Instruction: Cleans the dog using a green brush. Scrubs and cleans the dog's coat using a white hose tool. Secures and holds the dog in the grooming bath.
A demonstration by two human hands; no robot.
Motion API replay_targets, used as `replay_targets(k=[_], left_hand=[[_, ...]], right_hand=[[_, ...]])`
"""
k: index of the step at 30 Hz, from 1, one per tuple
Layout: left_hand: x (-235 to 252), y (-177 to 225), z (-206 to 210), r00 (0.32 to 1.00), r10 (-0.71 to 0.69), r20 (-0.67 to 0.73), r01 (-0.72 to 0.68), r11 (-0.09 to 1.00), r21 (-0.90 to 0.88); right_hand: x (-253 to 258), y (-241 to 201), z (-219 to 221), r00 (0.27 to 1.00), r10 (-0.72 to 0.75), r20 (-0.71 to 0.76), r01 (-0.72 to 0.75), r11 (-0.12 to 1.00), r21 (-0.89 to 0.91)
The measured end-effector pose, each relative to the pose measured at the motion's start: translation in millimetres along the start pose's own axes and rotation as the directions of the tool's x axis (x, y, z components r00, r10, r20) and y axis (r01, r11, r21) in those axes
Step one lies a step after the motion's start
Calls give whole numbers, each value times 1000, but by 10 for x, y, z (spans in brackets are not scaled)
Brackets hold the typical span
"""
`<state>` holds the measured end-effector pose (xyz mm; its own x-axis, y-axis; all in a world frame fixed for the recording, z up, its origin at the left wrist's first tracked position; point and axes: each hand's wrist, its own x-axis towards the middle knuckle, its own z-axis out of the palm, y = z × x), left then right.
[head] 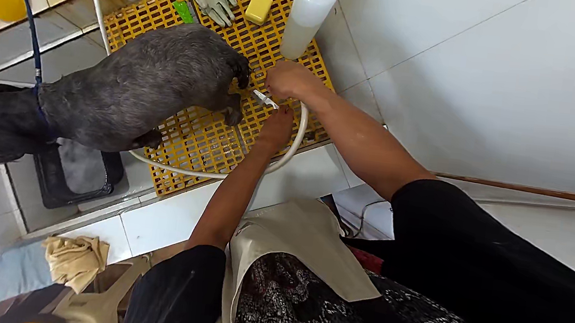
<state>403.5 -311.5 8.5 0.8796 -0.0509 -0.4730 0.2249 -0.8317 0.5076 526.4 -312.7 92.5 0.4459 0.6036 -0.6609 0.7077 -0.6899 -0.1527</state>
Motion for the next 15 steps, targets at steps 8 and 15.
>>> replay_targets(k=[8, 15], left_hand=[[-5, -81, 37, 999, 53, -11, -53, 998, -25], [-150, -125, 69, 993, 45, -113, -56, 993, -103]], right_hand=[[-47, 76, 75, 999, 25, -32, -25, 1000, -3], [-239, 40, 88, 994, 66, -92, -57, 994, 91]])
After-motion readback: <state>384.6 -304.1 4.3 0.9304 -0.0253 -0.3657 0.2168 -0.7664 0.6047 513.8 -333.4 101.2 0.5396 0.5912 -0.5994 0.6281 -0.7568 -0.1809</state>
